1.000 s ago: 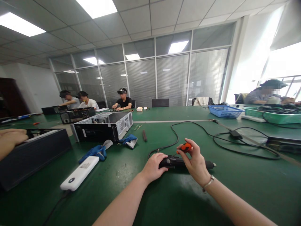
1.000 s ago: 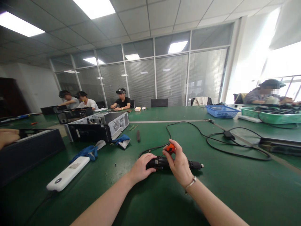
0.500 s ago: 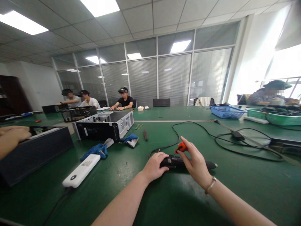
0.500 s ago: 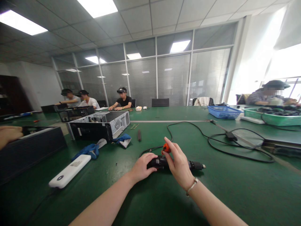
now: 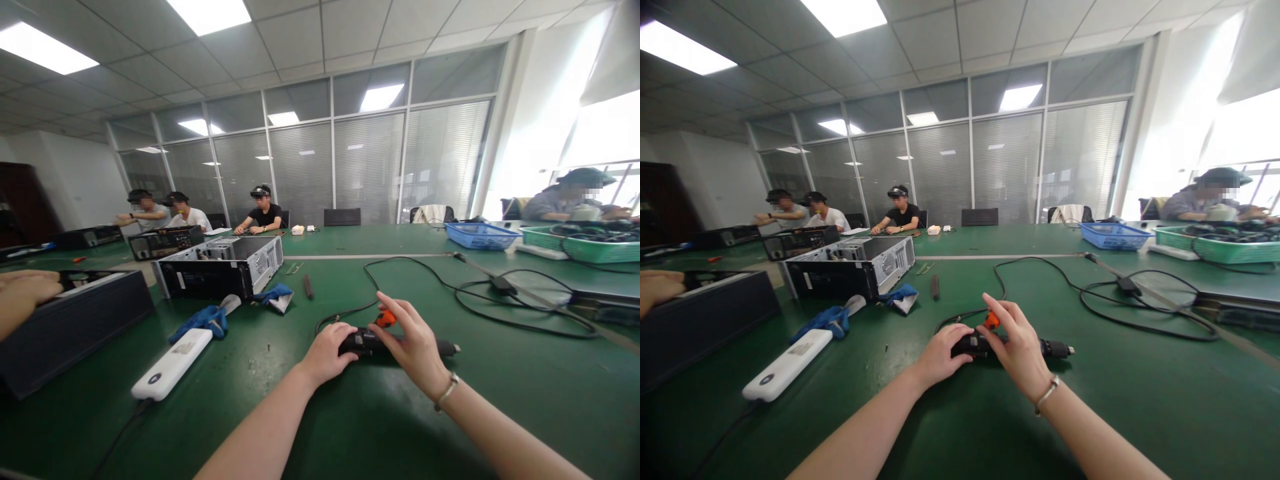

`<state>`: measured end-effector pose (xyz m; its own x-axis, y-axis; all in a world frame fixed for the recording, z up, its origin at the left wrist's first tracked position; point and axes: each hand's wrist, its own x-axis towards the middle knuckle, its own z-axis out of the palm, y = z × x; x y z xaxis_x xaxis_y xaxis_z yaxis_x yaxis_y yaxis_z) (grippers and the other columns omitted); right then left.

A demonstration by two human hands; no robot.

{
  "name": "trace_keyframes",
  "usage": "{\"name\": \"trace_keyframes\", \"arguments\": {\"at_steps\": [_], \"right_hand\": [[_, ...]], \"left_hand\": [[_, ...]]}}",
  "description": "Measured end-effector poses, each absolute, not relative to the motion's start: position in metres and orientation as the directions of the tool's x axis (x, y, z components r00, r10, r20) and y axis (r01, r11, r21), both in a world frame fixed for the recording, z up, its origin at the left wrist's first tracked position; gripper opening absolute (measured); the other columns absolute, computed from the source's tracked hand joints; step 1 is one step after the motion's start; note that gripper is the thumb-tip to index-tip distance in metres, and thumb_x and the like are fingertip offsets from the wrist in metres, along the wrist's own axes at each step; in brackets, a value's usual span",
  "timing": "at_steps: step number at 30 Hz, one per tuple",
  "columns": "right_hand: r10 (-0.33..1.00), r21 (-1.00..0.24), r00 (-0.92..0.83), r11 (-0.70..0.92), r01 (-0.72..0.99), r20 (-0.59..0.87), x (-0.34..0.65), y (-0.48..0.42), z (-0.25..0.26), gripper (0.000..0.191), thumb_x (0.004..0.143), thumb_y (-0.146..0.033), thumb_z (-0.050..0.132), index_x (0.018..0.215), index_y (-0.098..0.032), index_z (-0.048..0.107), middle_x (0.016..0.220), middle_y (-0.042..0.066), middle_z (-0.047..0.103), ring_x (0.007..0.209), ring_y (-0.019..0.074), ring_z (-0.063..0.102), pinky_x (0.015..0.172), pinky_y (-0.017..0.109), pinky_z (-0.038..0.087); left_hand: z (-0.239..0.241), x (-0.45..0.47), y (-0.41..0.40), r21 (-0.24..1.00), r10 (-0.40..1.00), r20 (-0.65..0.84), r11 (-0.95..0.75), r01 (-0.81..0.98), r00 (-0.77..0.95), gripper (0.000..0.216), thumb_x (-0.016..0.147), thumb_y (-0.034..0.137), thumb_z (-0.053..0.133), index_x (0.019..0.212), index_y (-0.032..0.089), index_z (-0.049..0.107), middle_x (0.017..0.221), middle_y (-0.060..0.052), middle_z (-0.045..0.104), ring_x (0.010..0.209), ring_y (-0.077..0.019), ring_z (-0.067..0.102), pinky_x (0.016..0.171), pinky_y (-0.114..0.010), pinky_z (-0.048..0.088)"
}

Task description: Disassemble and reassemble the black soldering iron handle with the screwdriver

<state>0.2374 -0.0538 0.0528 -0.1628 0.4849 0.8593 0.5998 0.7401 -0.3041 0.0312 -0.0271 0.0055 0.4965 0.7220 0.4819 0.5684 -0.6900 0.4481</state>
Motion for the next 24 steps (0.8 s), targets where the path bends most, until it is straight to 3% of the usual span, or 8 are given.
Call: {"name": "trace_keyframes", "arguments": {"at_steps": [4, 9, 12, 19, 24], "right_hand": [[0.453, -0.31, -0.109, 0.747, 0.588, 0.885, 0.238, -0.051, 0.046, 0.055, 0.085, -0.025, 0.056, 0.137, -0.026, 0.038, 0.099, 0.006, 0.065, 0.085, 0.0197, 0.065, 0.077, 0.036, 0.056], [0.511, -0.414, -0.141, 0.805, 0.425, 0.848, 0.235, -0.049, 0.039, 0.048, 0.089, -0.019, 0.048, 0.136, -0.025, 0.036, 0.123, 0.009, 0.058, 0.103, 0.0195, 0.062, 0.091, 0.039, 0.053], [0.551, -0.436, -0.187, 0.79, 0.431, 0.813, 0.234, -0.051, 0.042, 0.047, 0.091, -0.019, 0.045, 0.136, -0.026, 0.034, 0.129, 0.01, 0.053, 0.11, 0.02, 0.058, 0.095, 0.041, 0.05], [0.507, -0.373, -0.132, 0.764, 0.526, 0.852, 0.237, -0.054, 0.048, 0.045, 0.088, -0.022, 0.053, 0.131, -0.028, 0.043, 0.11, 0.007, 0.059, 0.087, 0.0174, 0.064, 0.078, 0.033, 0.056], [0.497, -0.352, -0.23, 0.81, 0.469, 0.837, 0.234, -0.058, 0.049, 0.055, 0.091, -0.015, 0.043, 0.142, -0.028, 0.026, 0.123, 0.009, 0.056, 0.101, 0.0174, 0.062, 0.089, 0.035, 0.052]], "left_hand": [[0.006, 0.031, -0.027, 0.445, 0.721, 0.477, -0.691, 0.57, 0.502, 0.055, 0.07, 0.022, 0.076, 0.12, 0.023, 0.054, 0.121, -0.006, 0.057, 0.112, -0.0238, 0.051, 0.102, -0.04, 0.038], [0.006, 0.031, -0.027, 0.445, 0.718, 0.486, -0.694, 0.566, 0.498, 0.052, 0.069, 0.021, 0.076, 0.117, 0.023, 0.055, 0.119, -0.006, 0.057, 0.11, -0.0238, 0.052, 0.101, -0.04, 0.039], [0.006, 0.032, -0.027, 0.441, 0.71, 0.495, -0.702, 0.559, 0.501, 0.052, 0.068, 0.02, 0.076, 0.115, 0.023, 0.056, 0.118, -0.005, 0.058, 0.11, -0.0238, 0.052, 0.101, -0.039, 0.039], [0.006, 0.035, -0.028, 0.437, 0.693, 0.529, -0.717, 0.543, 0.489, 0.054, 0.063, 0.012, 0.078, 0.111, 0.022, 0.055, 0.116, -0.005, 0.057, 0.11, -0.0242, 0.051, 0.102, -0.04, 0.037], [0.01, 0.036, -0.03, 0.443, 0.688, 0.536, -0.723, 0.53, 0.49, 0.052, 0.062, 0.01, 0.077, 0.107, 0.022, 0.054, 0.116, -0.005, 0.057, 0.109, -0.0241, 0.05, 0.101, -0.04, 0.037]]}}
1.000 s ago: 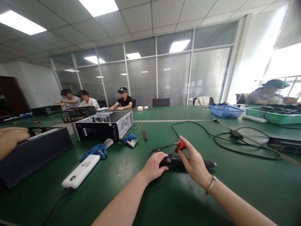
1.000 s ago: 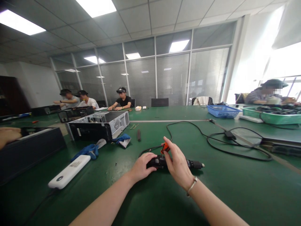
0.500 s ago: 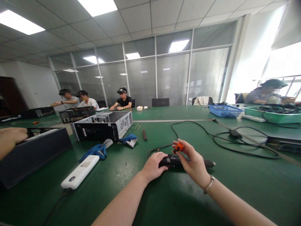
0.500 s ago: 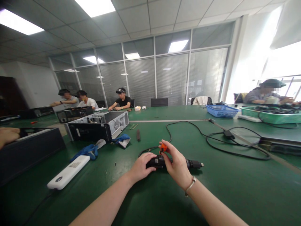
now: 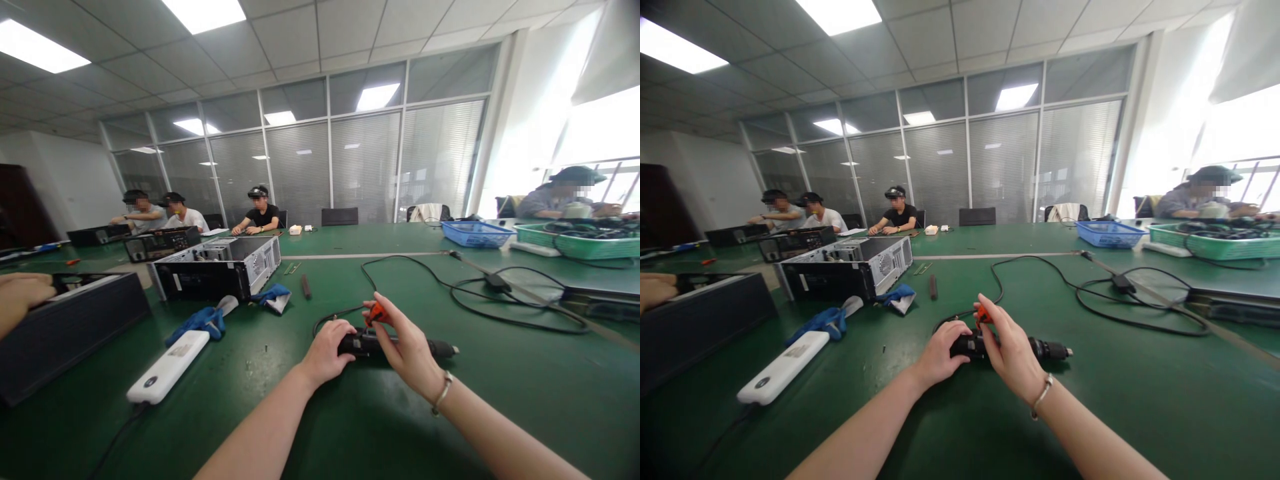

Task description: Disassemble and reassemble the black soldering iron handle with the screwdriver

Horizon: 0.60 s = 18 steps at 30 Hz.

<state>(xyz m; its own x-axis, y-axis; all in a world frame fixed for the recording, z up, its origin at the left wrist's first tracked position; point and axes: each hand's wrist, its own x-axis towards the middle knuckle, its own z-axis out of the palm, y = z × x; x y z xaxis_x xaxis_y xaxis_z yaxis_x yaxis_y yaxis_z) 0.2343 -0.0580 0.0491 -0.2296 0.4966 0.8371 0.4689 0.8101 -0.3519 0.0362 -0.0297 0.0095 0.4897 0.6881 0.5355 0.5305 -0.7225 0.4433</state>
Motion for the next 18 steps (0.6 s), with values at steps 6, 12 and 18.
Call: {"name": "trace_keyframes", "arguments": {"at_steps": [6, 12, 18], "right_hand": [[0.433, -0.24, -0.275, 0.813, 0.531, 0.858, 0.2355, -0.058, 0.0502, 0.054, 0.089, -0.017, 0.048, 0.14, -0.026, 0.031, 0.108, 0.009, 0.06, 0.093, 0.019, 0.062, 0.08, 0.035, 0.054], [0.445, -0.272, -0.293, 0.834, 0.48, 0.846, 0.2351, -0.062, 0.0486, 0.059, 0.089, -0.013, 0.044, 0.143, -0.025, 0.023, 0.12, 0.01, 0.057, 0.103, 0.0192, 0.06, 0.088, 0.038, 0.052], [0.367, -0.248, -0.227, 0.872, 0.423, 0.902, 0.2359, -0.0631, 0.0461, 0.059, 0.086, -0.012, 0.048, 0.14, -0.025, 0.028, 0.111, 0.009, 0.06, 0.099, 0.0202, 0.061, 0.086, 0.04, 0.053]], "left_hand": [[0.009, 0.0374, -0.0297, 0.44, 0.691, 0.535, -0.719, 0.538, 0.486, 0.053, 0.061, 0.009, 0.077, 0.107, 0.022, 0.054, 0.115, -0.005, 0.057, 0.109, -0.0241, 0.05, 0.101, -0.04, 0.037], [0.0098, 0.0368, -0.0299, 0.437, 0.695, 0.526, -0.715, 0.545, 0.49, 0.053, 0.062, 0.01, 0.078, 0.108, 0.022, 0.054, 0.116, -0.004, 0.057, 0.108, -0.0235, 0.05, 0.1, -0.038, 0.038], [0.0077, 0.0346, -0.0284, 0.456, 0.713, 0.506, -0.699, 0.551, 0.485, 0.05, 0.066, 0.015, 0.076, 0.111, 0.023, 0.055, 0.117, -0.005, 0.057, 0.11, -0.0242, 0.052, 0.101, -0.04, 0.037]]}}
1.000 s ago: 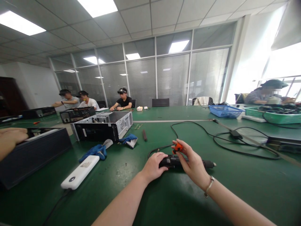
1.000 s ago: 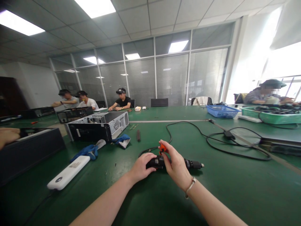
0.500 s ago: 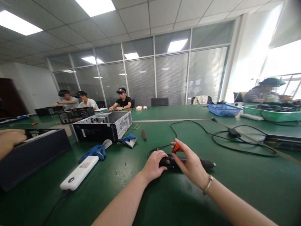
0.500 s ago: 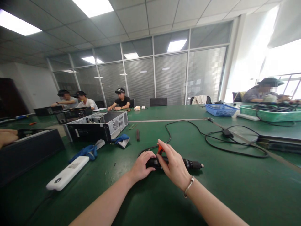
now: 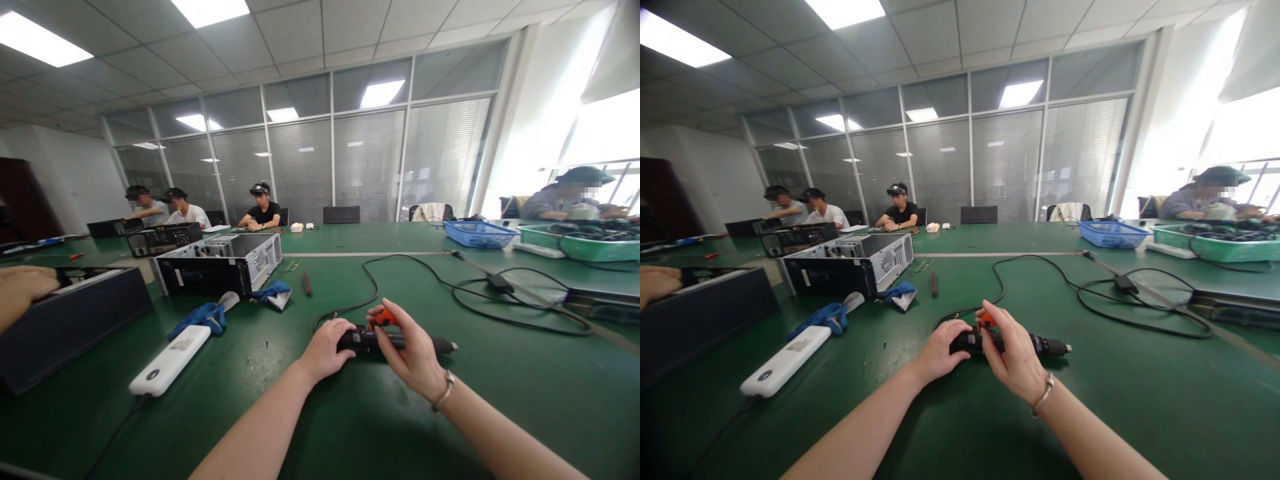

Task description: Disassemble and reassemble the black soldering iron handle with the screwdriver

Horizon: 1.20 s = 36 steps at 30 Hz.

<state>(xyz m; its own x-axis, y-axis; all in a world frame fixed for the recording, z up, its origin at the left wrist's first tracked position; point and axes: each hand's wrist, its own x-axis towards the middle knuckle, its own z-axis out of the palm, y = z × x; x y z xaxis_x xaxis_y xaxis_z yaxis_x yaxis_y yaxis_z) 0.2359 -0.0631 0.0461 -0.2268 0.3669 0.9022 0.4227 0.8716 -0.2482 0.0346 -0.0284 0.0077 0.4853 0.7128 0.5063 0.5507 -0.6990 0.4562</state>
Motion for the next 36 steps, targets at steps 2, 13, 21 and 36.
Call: {"name": "trace_keyframes", "arguments": {"at_steps": [2, 13, 21, 36], "right_hand": [[0.38, -0.266, -0.209, 0.865, 0.426, 0.901, 0.2366, -0.0625, 0.0454, 0.059, 0.086, -0.013, 0.049, 0.14, -0.024, 0.029, 0.108, 0.009, 0.061, 0.098, 0.0205, 0.062, 0.085, 0.04, 0.053], [0.407, -0.253, -0.269, 0.849, 0.463, 0.873, 0.2355, -0.0615, 0.0428, 0.055, 0.086, -0.015, 0.049, 0.138, -0.023, 0.032, 0.106, 0.009, 0.062, 0.095, 0.0202, 0.062, 0.084, 0.038, 0.054], [0.405, -0.242, -0.33, 0.866, 0.437, 0.853, 0.2357, -0.0614, 0.0421, 0.055, 0.087, -0.015, 0.046, 0.138, -0.023, 0.03, 0.11, 0.01, 0.06, 0.098, 0.0206, 0.062, 0.084, 0.038, 0.054], [0.421, -0.245, -0.388, 0.871, 0.427, 0.82, 0.2289, -0.0643, 0.0492, 0.055, 0.09, -0.014, 0.041, 0.142, -0.027, 0.029, 0.117, 0.011, 0.055, 0.1, 0.0203, 0.059, 0.084, 0.036, 0.054]], "left_hand": [[0.0065, 0.034, -0.0276, 0.464, 0.718, 0.499, -0.694, 0.551, 0.485, 0.05, 0.067, 0.017, 0.075, 0.112, 0.023, 0.055, 0.117, -0.005, 0.058, 0.109, -0.0243, 0.052, 0.101, -0.04, 0.038], [0.0045, 0.0329, -0.0256, 0.484, 0.732, 0.468, -0.681, 0.549, 0.495, 0.051, 0.071, 0.021, 0.074, 0.118, 0.024, 0.054, 0.121, -0.005, 0.058, 0.113, -0.0241, 0.051, 0.102, -0.04, 0.037], [0.0054, 0.0322, -0.0265, 0.49, 0.73, 0.468, -0.684, 0.541, 0.499, 0.049, 0.072, 0.022, 0.073, 0.117, 0.024, 0.054, 0.12, -0.005, 0.058, 0.112, -0.0248, 0.052, 0.101, -0.041, 0.037], [0.0038, 0.0318, -0.0265, 0.484, 0.724, 0.48, -0.689, 0.54, 0.495, 0.05, 0.071, 0.022, 0.074, 0.117, 0.023, 0.055, 0.121, -0.006, 0.058, 0.113, -0.0245, 0.052, 0.101, -0.04, 0.038]]}}
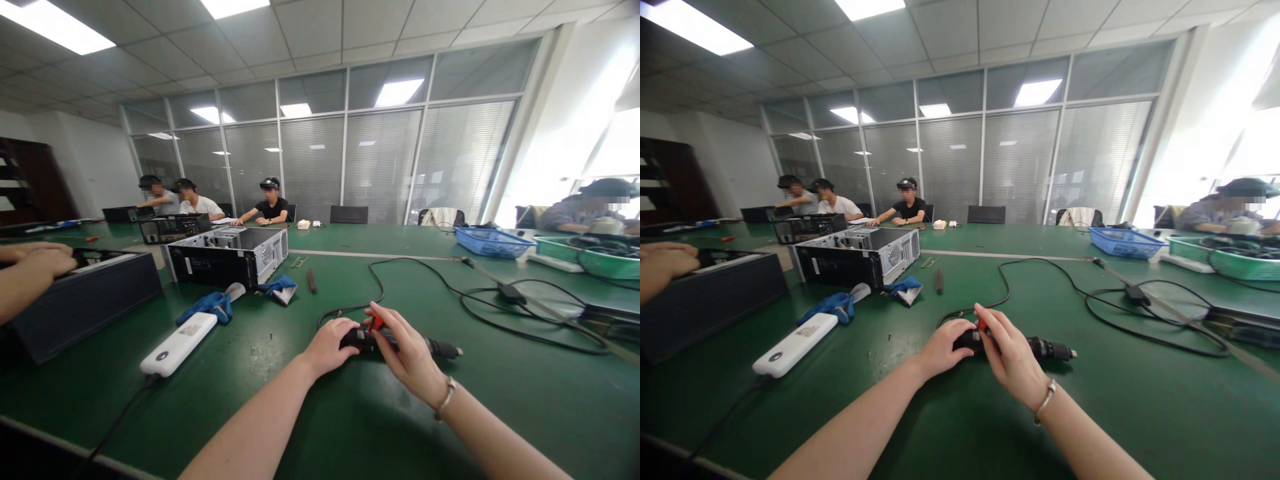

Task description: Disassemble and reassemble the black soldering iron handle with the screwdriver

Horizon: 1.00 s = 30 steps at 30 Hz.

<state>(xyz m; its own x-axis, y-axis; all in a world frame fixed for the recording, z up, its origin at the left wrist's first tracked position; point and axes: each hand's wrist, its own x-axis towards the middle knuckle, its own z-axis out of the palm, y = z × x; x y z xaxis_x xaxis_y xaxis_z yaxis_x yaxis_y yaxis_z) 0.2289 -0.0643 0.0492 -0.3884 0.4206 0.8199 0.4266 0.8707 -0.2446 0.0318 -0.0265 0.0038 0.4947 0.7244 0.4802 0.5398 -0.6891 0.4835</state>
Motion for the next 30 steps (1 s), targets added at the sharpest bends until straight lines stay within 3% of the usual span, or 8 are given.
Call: {"name": "trace_keyframes", "arguments": {"at_steps": [7, 14, 19, 25, 30], "right_hand": [[0.407, -0.181, -0.367, 0.837, 0.517, 0.836, 0.2297, -0.0609, 0.0474, 0.052, 0.088, -0.017, 0.048, 0.138, -0.03, 0.038, 0.108, 0.01, 0.055, 0.091, 0.0203, 0.06, 0.076, 0.035, 0.056], [0.468, -0.279, -0.384, 0.846, 0.454, 0.796, 0.2277, -0.0656, 0.0483, 0.059, 0.09, -0.014, 0.041, 0.144, -0.027, 0.023, 0.124, 0.011, 0.051, 0.106, 0.0206, 0.056, 0.09, 0.038, 0.051], [0.467, -0.24, -0.355, 0.816, 0.525, 0.81, 0.2291, -0.0627, 0.0486, 0.052, 0.089, -0.017, 0.047, 0.138, -0.028, 0.036, 0.112, 0.01, 0.054, 0.095, 0.0205, 0.059, 0.08, 0.035, 0.054], [0.486, -0.297, -0.376, 0.837, 0.459, 0.789, 0.2291, -0.0648, 0.0477, 0.056, 0.089, -0.014, 0.043, 0.142, -0.026, 0.027, 0.118, 0.01, 0.054, 0.105, 0.0201, 0.056, 0.089, 0.037, 0.051], [0.503, -0.291, -0.37, 0.817, 0.497, 0.781, 0.2288, -0.0634, 0.0476, 0.05, 0.089, -0.017, 0.046, 0.137, -0.028, 0.036, 0.112, 0.009, 0.054, 0.096, 0.0191, 0.058, 0.083, 0.035, 0.052]], "left_hand": [[0.0036, 0.0317, -0.0265, 0.486, 0.728, 0.479, -0.686, 0.542, 0.491, 0.05, 0.071, 0.023, 0.074, 0.117, 0.023, 0.054, 0.12, -0.006, 0.058, 0.113, -0.0249, 0.052, 0.102, -0.041, 0.037], [0.0034, 0.0312, -0.0259, 0.485, 0.722, 0.481, -0.691, 0.535, 0.497, 0.051, 0.071, 0.023, 0.074, 0.118, 0.023, 0.054, 0.121, -0.006, 0.058, 0.113, -0.0243, 0.052, 0.102, -0.04, 0.037], [0.0023, 0.0311, -0.0254, 0.479, 0.72, 0.486, -0.694, 0.537, 0.496, 0.051, 0.071, 0.023, 0.074, 0.118, 0.022, 0.054, 0.12, -0.006, 0.058, 0.113, -0.0239, 0.052, 0.102, -0.039, 0.037], [0.0043, 0.0318, -0.0271, 0.478, 0.715, 0.489, -0.698, 0.533, 0.499, 0.049, 0.071, 0.022, 0.074, 0.117, 0.022, 0.054, 0.12, -0.006, 0.058, 0.111, -0.0241, 0.053, 0.1, -0.039, 0.039], [0.0057, 0.0325, -0.0274, 0.485, 0.728, 0.472, -0.685, 0.543, 0.497, 0.047, 0.072, 0.024, 0.073, 0.116, 0.023, 0.055, 0.119, -0.005, 0.059, 0.111, -0.025, 0.052, 0.101, -0.041, 0.038]]}}
